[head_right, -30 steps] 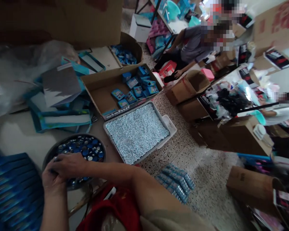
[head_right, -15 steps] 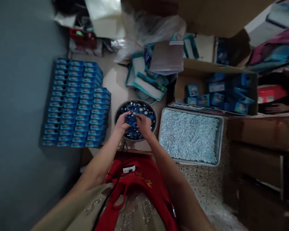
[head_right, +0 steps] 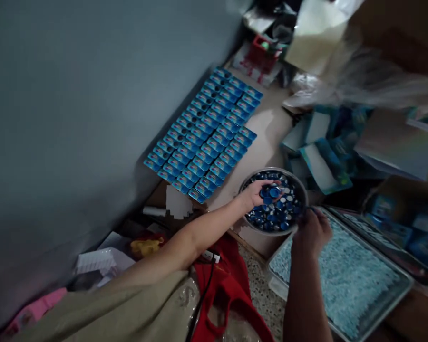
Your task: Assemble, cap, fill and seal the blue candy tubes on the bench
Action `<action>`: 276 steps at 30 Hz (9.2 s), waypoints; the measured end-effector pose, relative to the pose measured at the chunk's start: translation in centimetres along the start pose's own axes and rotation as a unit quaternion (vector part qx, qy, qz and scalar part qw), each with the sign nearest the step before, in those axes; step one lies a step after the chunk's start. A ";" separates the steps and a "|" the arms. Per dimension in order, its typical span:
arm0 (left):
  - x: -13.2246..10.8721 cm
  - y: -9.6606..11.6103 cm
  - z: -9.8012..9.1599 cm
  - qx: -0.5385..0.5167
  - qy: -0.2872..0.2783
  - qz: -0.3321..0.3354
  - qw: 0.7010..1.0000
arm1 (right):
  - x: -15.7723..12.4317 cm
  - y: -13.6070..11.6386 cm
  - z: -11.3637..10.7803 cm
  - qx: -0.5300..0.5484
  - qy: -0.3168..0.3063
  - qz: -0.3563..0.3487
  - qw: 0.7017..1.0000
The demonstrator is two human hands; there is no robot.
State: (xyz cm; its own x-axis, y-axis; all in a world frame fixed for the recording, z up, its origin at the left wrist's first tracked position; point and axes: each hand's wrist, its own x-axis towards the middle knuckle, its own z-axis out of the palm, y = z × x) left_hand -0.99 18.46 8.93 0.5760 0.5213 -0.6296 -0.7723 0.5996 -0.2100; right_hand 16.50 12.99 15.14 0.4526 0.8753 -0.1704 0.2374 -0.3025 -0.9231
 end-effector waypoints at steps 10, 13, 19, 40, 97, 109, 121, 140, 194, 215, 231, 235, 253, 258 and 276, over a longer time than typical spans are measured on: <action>-14.1 5.9 -4.7 -0.095 -0.034 0.121 0.987 | -0.1 -4.8 16.5 -0.015 -0.071 -0.011 0.997; -20.0 7.4 -7.1 -0.116 0.000 0.192 0.975 | -2.7 -7.2 24.8 -0.041 -0.281 -0.086 0.955; -28.2 9.7 -13.2 -0.209 0.105 0.280 0.931 | -12.1 -9.5 38.7 -0.290 -0.521 -0.382 0.706; -29.8 14.3 -17.3 -0.308 0.055 0.313 0.897 | -15.3 -10.2 43.0 -0.375 -0.593 -0.423 0.574; -27.1 21.1 -14.8 -0.222 0.123 0.463 0.849 | -11.1 -9.4 45.5 -0.457 -0.468 -0.394 0.646; -27.4 21.4 -14.3 -0.195 0.099 0.455 0.863 | -11.0 -10.8 45.1 -0.494 -0.476 -0.370 0.626; -30.2 18.9 -15.7 -0.152 0.150 0.465 0.859 | -13.9 -8.2 39.7 -0.386 -0.633 -0.505 0.441; -27.5 21.6 -13.2 -0.182 0.103 0.427 0.880 | -7.9 -10.4 45.8 -0.431 -0.470 -0.380 0.670; -25.8 21.2 -11.9 -0.174 0.076 0.359 0.914 | -7.7 -13.5 45.3 -0.432 -0.487 -0.414 0.636; -22.9 23.1 -9.8 -0.131 0.081 0.324 0.934 | -2.6 -12.1 48.2 -0.439 -0.441 -0.374 0.688; -23.5 23.0 -10.3 -0.122 0.090 0.303 0.941 | -4.1 -14.1 44.5 -0.332 -0.589 -0.466 0.571; -22.8 22.9 -10.2 -0.105 0.123 0.279 0.947 | -5.3 -13.0 40.9 -0.319 -0.649 -0.471 0.505; -20.9 24.8 -8.1 -0.066 0.103 0.326 0.937 | -1.9 -13.1 43.9 -0.311 -0.419 -0.301 0.798; -21.4 25.5 -8.1 -0.068 0.086 0.337 0.935 | 0.7 -12.5 47.8 -0.423 -0.393 -0.354 0.736; -21.3 25.6 -7.6 -0.074 0.141 0.387 0.908 | -3.0 -12.9 43.5 -0.292 -0.526 -0.389 0.697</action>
State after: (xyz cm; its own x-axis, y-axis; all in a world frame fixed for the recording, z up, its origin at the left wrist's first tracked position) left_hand -35.02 18.09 11.29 -0.2293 0.5626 -0.7943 -0.9564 0.0211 0.2911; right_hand -25.28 30.67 12.61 -0.8171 0.5596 -0.1386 0.5082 0.5857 -0.6314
